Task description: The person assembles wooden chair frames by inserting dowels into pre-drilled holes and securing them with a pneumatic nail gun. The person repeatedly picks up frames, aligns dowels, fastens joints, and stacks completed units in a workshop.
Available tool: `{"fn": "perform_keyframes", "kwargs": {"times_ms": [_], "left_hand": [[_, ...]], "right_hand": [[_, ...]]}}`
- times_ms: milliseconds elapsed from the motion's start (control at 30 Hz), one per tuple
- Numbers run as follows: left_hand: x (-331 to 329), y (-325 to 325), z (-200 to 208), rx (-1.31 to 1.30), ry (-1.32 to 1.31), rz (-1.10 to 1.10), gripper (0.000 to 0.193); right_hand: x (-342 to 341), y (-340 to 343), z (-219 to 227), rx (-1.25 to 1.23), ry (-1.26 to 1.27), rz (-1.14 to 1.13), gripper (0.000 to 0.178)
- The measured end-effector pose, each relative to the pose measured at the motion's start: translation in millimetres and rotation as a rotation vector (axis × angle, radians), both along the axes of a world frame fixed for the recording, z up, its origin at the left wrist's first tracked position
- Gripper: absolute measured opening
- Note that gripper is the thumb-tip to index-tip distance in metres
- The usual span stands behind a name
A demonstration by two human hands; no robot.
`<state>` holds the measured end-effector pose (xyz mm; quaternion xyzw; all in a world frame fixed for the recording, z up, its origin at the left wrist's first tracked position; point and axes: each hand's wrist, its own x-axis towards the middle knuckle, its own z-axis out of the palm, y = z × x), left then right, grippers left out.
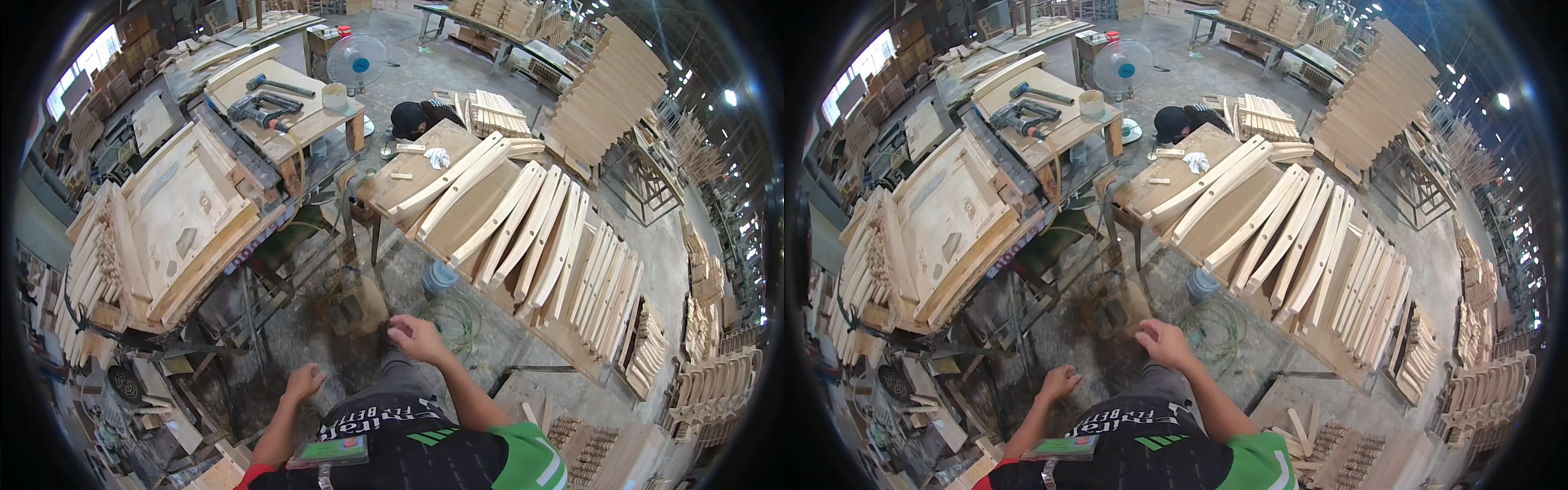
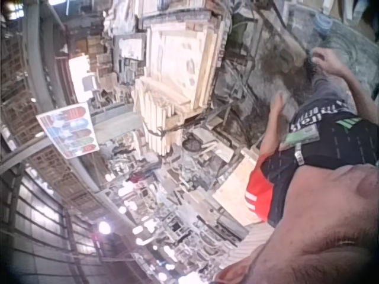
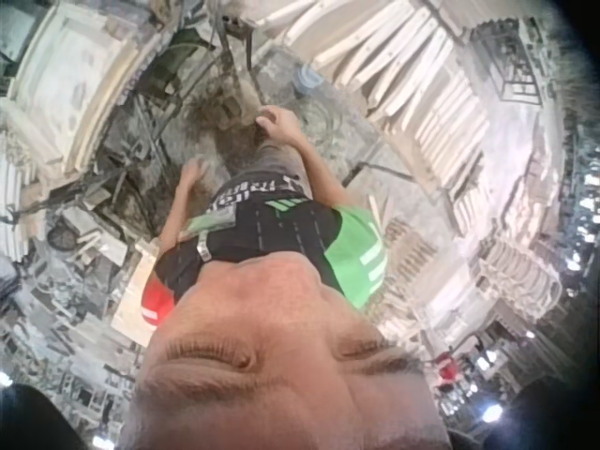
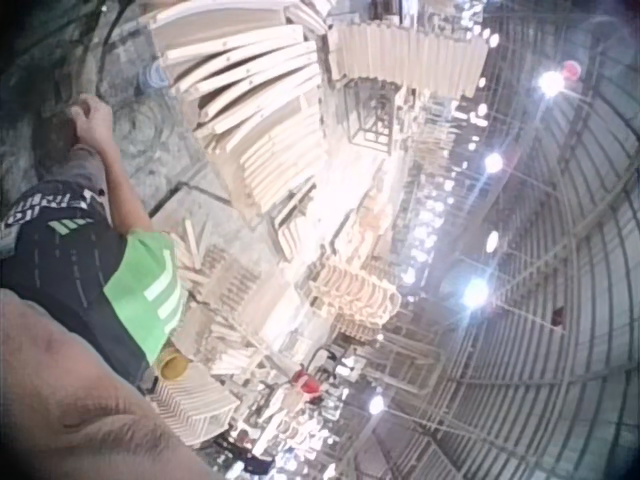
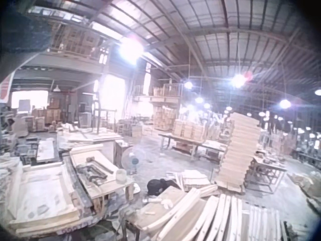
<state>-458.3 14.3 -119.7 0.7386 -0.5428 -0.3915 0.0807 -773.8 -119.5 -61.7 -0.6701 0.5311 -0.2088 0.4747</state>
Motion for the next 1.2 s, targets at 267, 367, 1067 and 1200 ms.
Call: {"fn": "perform_keyframes", "kwargs": {"times_ms": [267,367,1067,1200], "left_hand": [[-40,-178,24,-0.263,0.054,-0.035,0.047],[-64,-257,51,-0.379,0.066,-0.094,0.043],[-217,-515,54,-0.333,-0.311,-0.506,0.048],[-205,-529,57,-0.288,-0.305,-0.584,0.053]], "right_hand": [[-4,-165,10,-0.173,-0.233,-0.349,0.047],[-14,-208,0,-0.206,-0.239,-0.459,0.055],[-30,-316,-55,-0.028,-0.034,-0.765,0.076],[-18,-326,-52,0.145,-0.134,-0.843,0.070]]}}
